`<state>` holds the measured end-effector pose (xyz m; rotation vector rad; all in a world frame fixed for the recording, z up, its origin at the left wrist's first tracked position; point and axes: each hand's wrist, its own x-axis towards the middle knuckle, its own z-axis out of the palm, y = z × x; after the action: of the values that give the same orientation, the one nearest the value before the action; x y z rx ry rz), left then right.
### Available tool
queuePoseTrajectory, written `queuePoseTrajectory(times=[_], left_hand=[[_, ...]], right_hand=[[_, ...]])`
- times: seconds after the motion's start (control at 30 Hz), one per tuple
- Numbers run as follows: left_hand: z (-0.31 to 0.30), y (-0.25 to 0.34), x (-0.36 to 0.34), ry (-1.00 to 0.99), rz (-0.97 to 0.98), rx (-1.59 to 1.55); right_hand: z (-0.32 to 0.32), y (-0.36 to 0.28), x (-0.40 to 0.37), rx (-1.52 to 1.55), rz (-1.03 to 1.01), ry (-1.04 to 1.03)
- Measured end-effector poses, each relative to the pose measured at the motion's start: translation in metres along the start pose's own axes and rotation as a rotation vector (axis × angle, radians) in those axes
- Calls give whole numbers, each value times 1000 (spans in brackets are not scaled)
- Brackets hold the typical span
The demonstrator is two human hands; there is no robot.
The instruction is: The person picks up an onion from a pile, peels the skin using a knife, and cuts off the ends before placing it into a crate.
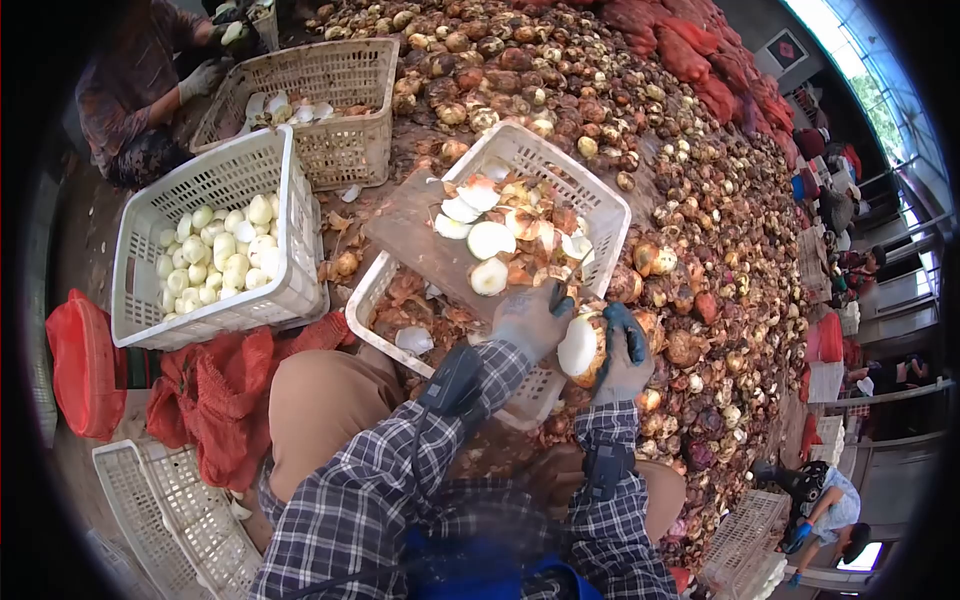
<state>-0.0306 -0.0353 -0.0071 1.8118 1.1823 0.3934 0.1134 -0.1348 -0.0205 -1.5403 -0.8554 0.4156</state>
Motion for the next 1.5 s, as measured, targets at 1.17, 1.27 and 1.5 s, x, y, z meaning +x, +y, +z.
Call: queuePoseTrajectory(times=[1.17,1.27,1.5], left_hand=[[-58,62,-49,-199,185,-1169],[-71,62,-53,-179,203,-665],[-108,66,-88,-180,733,172]], right_hand=[[-27,-123,-6,268,-34,-401],[-28,-96,-18,930,425,-297],[-46,-104,-3,-31,-245,-193]])
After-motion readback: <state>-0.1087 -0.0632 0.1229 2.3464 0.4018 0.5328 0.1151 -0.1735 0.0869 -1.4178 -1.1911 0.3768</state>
